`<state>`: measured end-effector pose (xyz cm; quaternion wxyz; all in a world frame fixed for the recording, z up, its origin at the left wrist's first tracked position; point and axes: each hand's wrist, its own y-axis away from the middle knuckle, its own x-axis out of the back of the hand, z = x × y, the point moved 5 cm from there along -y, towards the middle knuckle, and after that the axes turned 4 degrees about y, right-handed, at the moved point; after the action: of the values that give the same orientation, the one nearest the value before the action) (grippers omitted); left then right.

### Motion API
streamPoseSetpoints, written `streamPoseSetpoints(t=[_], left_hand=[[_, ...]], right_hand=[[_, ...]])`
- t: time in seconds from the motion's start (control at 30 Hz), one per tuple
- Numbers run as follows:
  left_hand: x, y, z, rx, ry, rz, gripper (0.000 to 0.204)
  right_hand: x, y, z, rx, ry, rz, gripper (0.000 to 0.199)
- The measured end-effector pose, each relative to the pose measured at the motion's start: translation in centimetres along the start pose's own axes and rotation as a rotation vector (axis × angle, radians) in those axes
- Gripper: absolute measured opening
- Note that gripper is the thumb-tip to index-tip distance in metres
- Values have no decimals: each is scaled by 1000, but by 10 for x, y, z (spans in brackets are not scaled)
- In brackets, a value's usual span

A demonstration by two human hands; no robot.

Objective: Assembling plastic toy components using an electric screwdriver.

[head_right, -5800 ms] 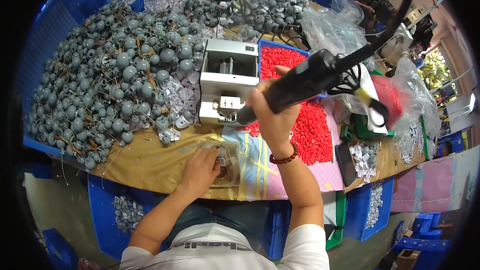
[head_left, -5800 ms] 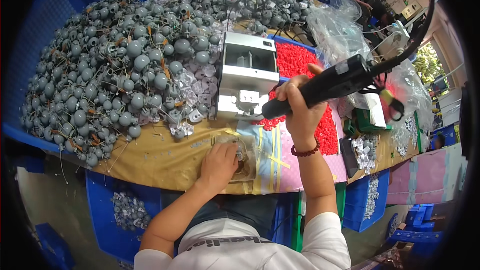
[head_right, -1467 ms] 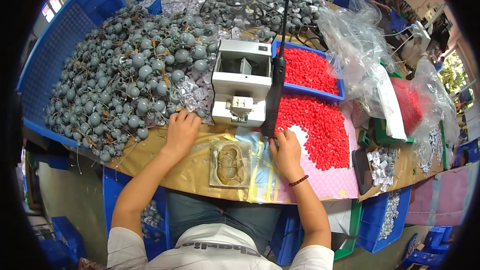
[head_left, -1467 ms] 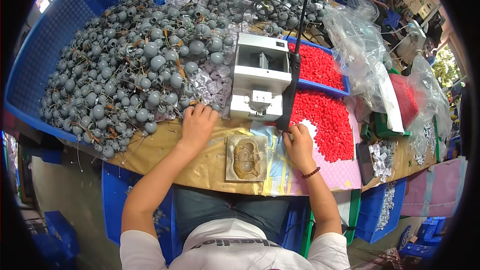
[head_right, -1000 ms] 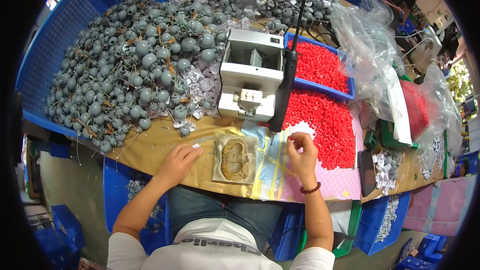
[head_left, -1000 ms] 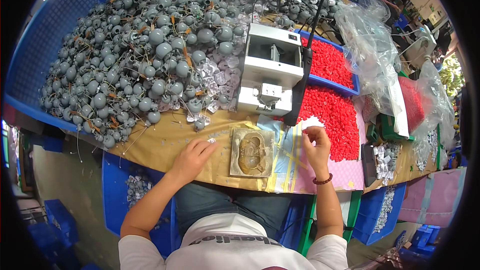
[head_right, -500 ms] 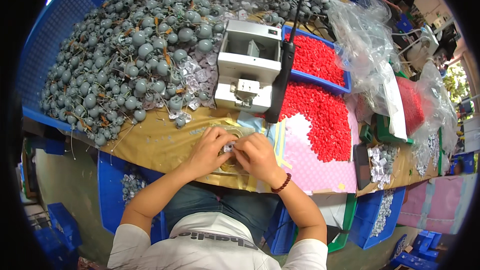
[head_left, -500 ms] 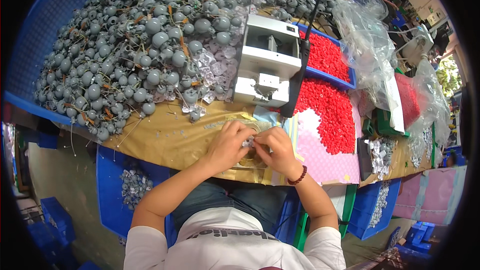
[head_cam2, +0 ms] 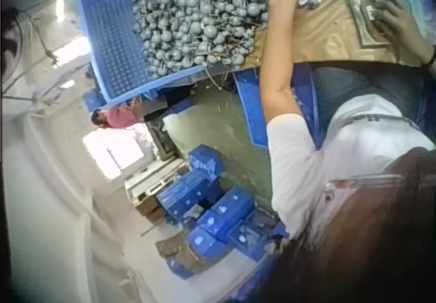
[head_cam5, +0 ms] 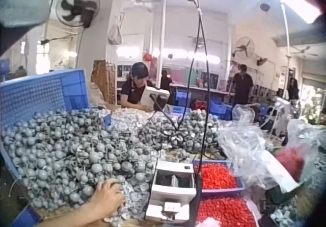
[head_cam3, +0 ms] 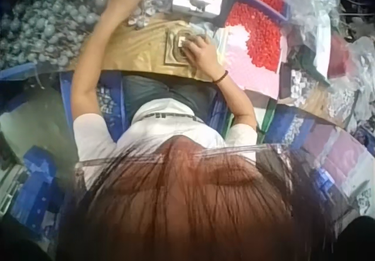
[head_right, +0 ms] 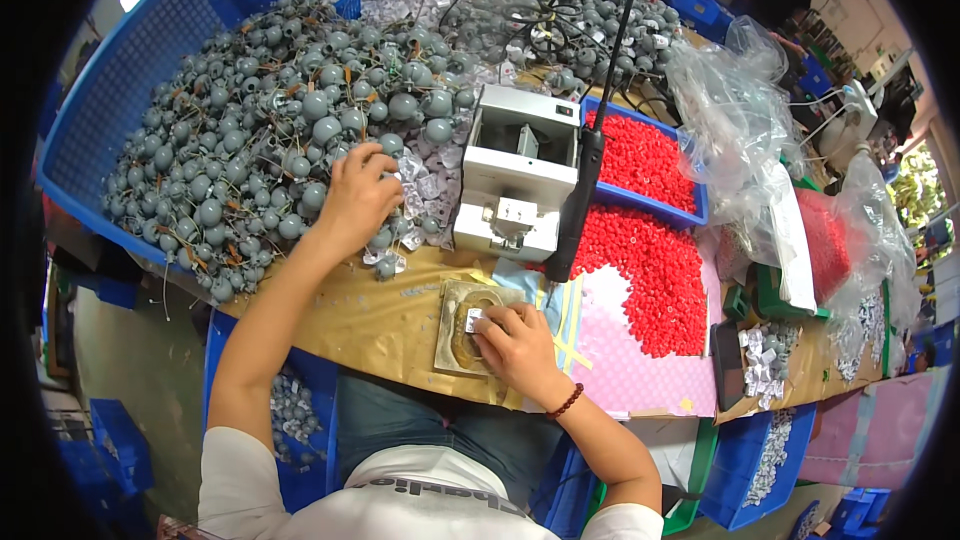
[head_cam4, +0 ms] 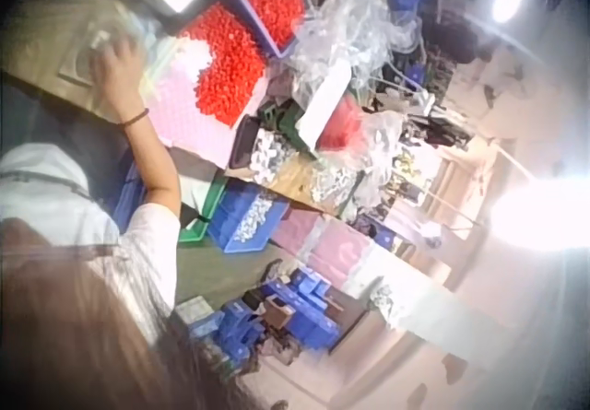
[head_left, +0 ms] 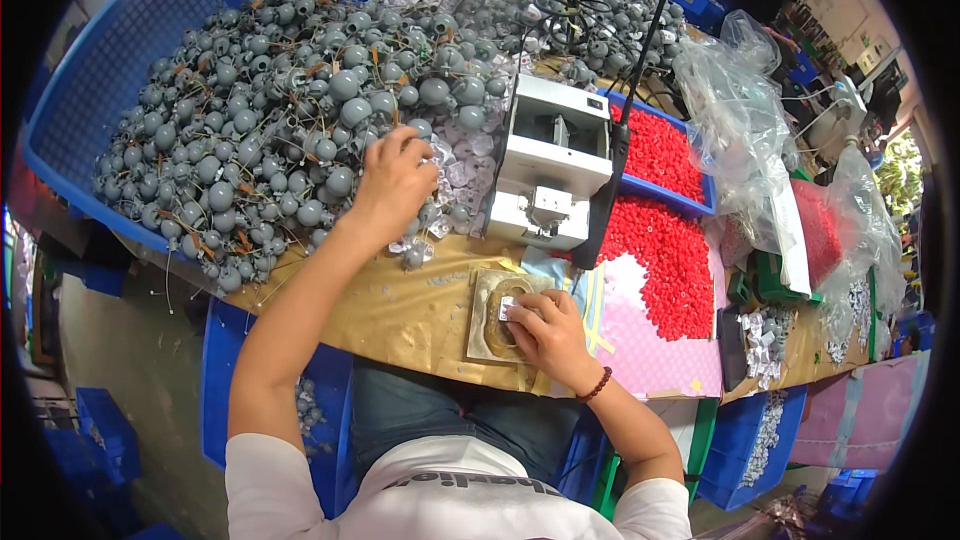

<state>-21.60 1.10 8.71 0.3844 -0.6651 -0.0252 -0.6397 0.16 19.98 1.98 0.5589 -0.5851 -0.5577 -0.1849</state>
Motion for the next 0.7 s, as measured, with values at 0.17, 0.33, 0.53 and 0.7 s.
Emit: streamPoseSetpoints(t=[0.17, 0.33, 0.53, 0.7], left_hand=[[42, -6, 19, 37, 276, 70, 13], [50, 10, 57, -112, 434, 148, 10], [2, 29, 37, 209, 673, -78, 18], [-3, 50, 27, 163, 556, -112, 33]], right_hand=[[21, -9, 2, -105, -166, 50, 39], [60, -62, -14, -33, -250, 227, 44], [8, -126, -17, -228, -581, 125, 34], [-28, -126, 7, -434, -744, 76, 17]])
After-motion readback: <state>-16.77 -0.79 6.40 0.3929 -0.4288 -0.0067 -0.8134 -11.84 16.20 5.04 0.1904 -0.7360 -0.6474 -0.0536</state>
